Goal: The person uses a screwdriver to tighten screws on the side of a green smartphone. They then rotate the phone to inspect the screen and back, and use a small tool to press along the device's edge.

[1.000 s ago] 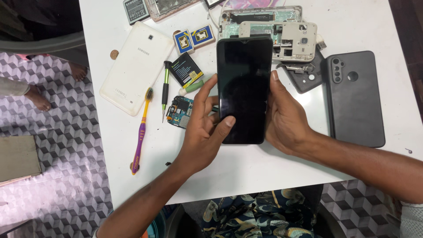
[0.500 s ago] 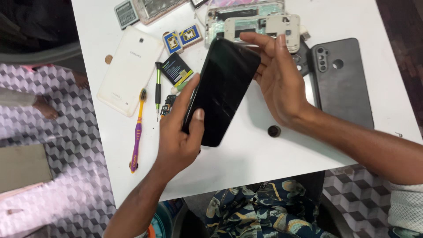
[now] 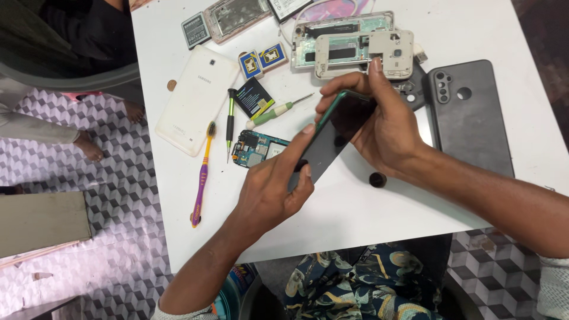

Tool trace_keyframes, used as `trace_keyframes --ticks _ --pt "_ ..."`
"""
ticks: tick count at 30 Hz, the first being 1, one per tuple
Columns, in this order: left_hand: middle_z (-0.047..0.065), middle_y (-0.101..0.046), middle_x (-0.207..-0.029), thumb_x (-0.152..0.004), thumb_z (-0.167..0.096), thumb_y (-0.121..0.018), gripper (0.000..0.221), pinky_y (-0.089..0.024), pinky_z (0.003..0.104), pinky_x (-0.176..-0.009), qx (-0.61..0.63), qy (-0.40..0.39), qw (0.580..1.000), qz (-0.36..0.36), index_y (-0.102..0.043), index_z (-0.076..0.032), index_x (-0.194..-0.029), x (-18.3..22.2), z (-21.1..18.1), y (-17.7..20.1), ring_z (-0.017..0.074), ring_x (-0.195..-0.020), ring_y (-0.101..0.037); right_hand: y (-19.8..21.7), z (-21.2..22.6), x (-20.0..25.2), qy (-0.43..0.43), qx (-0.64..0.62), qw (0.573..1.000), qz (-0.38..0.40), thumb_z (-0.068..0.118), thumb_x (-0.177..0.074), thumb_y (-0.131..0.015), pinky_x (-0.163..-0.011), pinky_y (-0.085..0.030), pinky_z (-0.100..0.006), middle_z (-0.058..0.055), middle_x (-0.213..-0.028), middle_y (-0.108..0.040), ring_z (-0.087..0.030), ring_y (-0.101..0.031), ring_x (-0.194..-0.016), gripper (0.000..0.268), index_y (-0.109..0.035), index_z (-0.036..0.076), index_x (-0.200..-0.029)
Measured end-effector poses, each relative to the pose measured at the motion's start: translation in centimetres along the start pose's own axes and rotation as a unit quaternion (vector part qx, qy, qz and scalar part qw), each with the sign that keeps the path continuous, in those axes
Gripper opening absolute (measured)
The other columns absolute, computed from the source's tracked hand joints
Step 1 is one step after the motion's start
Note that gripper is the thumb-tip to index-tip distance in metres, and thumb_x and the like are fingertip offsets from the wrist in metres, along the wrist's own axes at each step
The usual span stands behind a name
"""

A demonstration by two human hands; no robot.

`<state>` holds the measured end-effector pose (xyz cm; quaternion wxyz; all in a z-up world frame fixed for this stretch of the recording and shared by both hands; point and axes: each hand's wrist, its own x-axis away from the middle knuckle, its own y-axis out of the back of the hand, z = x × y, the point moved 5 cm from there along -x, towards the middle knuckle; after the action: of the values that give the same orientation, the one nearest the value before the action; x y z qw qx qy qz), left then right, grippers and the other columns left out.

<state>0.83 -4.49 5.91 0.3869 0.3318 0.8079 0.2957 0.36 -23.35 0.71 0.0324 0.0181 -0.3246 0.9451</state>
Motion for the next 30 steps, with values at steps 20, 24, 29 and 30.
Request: trace_keyframes --ticks 20,24,29,30 --pt "0.007 -0.060 -0.066 -0.096 -0.004 -0.073 0.054 -0.048 0.039 -0.053 -0.152 0.027 0.984 0.089 -0.055 -0.008 -0.147 -1.0 -3.3 0.8 0.0205 -0.054 -0.058 3.3 4.0 -0.1 0.277 0.165 0.942 -0.095 0.063 -0.115 -0.022 -0.102 -0.043 -0.035 -0.008 -0.113 -0.063 -0.017 -0.058 -0.107 0.067 -0.056 0.006 -0.120" --pt "0.007 -0.060 -0.064 -0.095 -0.006 -0.069 0.055 -0.047 0.040 -0.045 -0.187 0.040 0.969 0.157 -0.054 -0.010 -0.148 -2.1 -3.7 -0.4 0.0218 -0.051 -0.058 3.9 4.2 -0.2 0.329 0.208 0.916 -0.095 0.060 -0.119 -0.025 -0.099 -0.042 -0.033 -0.008 -0.112 -0.064 -0.018 -0.059 -0.106 0.063 -0.056 0.004 -0.113" --pt "0.007 -0.060 -0.063 -0.091 -0.004 -0.068 0.060 -0.047 0.040 -0.043 -0.223 0.055 0.956 0.181 -0.053 -0.009 -0.149 -2.5 -4.1 -0.2 0.0206 -0.048 -0.057 3.9 3.8 0.3 0.331 0.235 0.909 -0.096 0.058 -0.116 -0.022 -0.093 -0.042 -0.030 -0.007 -0.109 -0.064 -0.016 -0.058 -0.101 0.064 -0.056 0.004 -0.111" --pt "0.007 -0.060 -0.064 -0.090 -0.004 -0.068 0.062 -0.047 0.040 -0.042 -0.221 0.052 0.956 0.184 -0.052 -0.008 -0.150 -2.5 -4.1 -0.2 0.0201 -0.048 -0.058 3.7 3.9 0.3 0.332 0.245 0.906 -0.094 0.059 -0.116 -0.021 -0.092 -0.043 -0.030 -0.007 -0.110 -0.064 -0.016 -0.058 -0.100 0.065 -0.056 0.004 -0.112"
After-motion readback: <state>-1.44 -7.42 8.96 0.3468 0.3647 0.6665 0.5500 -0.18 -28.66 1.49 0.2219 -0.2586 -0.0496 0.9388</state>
